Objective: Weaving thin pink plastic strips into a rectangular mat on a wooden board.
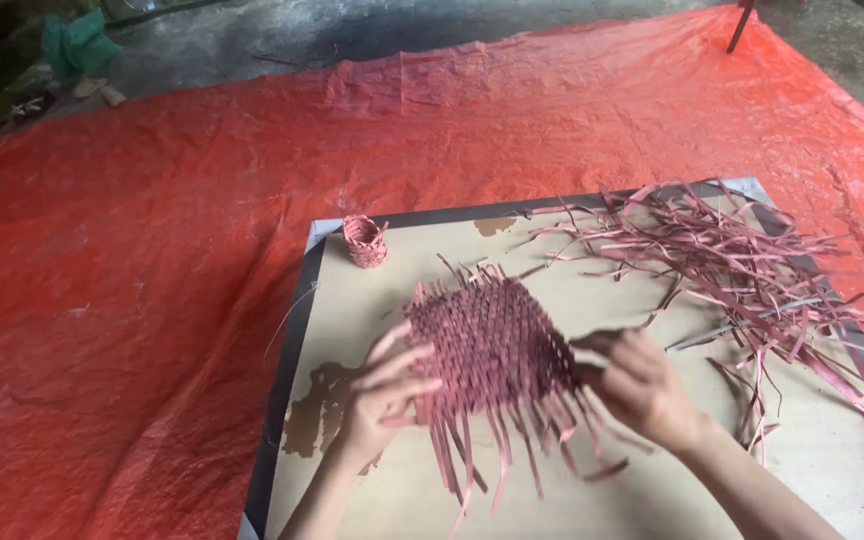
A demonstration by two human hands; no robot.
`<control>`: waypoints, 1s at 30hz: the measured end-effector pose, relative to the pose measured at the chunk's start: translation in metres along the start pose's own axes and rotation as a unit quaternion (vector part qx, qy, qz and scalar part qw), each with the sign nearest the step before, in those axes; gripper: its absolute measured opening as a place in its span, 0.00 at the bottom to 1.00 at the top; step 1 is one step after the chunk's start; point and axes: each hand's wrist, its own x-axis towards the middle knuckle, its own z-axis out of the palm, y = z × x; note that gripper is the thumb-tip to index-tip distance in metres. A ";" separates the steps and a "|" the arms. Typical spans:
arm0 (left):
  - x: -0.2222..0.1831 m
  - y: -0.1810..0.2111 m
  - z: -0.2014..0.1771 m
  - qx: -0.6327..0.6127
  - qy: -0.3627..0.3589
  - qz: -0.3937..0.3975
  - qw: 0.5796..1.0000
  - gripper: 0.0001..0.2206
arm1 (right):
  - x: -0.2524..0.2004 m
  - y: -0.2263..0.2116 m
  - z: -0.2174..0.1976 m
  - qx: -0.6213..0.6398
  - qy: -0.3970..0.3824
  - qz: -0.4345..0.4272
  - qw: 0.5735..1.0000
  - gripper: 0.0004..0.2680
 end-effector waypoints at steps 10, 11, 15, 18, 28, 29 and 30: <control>-0.059 -0.006 0.002 0.178 -0.220 -0.132 0.950 0.37 | -0.105 0.014 0.019 -0.104 -0.259 -0.068 0.958 0.12; -0.058 -0.002 -0.004 0.175 -0.247 -0.195 0.933 0.42 | -0.108 0.015 0.017 -0.094 -0.245 -0.049 0.964 0.12; -0.058 0.017 -0.016 0.325 -0.280 -0.200 0.881 0.31 | -0.111 0.012 0.010 -0.090 -0.256 -0.026 0.962 0.12; -0.068 0.027 -0.014 0.274 -0.225 -0.145 0.924 0.32 | -0.110 0.007 0.009 -0.091 -0.260 -0.029 0.961 0.11; -0.065 0.062 0.001 0.248 -0.208 -0.095 0.941 0.19 | -0.100 0.003 0.016 -0.081 -0.285 -0.035 0.954 0.14; -0.066 0.061 0.002 0.249 -0.201 -0.099 0.942 0.18 | -0.101 0.004 0.017 -0.091 -0.292 -0.034 0.952 0.14; -0.069 0.059 0.004 0.249 -0.200 -0.099 0.942 0.18 | -0.100 0.004 0.018 -0.091 -0.292 -0.034 0.951 0.14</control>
